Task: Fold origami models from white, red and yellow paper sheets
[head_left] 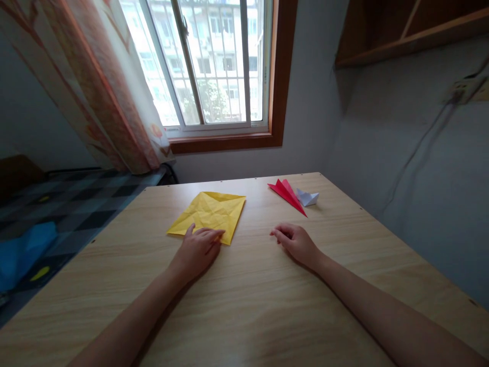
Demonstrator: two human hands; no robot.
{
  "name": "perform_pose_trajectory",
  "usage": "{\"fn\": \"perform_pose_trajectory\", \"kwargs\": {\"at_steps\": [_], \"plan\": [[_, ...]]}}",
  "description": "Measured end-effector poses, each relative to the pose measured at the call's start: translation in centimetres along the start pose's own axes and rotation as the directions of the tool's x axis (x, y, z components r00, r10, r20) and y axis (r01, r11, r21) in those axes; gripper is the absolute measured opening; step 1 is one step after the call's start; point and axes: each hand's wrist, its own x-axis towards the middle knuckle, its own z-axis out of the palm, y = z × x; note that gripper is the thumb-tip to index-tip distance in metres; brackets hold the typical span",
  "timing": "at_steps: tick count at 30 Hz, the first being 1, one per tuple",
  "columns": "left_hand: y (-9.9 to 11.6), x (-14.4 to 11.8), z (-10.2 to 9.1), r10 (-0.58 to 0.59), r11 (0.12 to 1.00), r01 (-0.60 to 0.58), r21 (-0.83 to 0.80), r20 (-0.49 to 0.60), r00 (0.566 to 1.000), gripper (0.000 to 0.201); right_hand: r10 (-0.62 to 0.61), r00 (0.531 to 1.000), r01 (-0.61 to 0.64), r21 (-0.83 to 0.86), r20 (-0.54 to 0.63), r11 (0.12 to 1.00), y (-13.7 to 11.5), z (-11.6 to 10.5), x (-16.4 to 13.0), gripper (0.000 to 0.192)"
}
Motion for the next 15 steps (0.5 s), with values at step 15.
{"fn": "perform_pose_trajectory", "kwargs": {"at_steps": [15], "plan": [[6.1,-2.0,1.2,0.384,0.900,-0.342,-0.269,0.122,0.915,0.038,-0.093,0.995,0.100,-0.193,0.046,0.976,0.3,0.5,-0.5,0.050]]}}
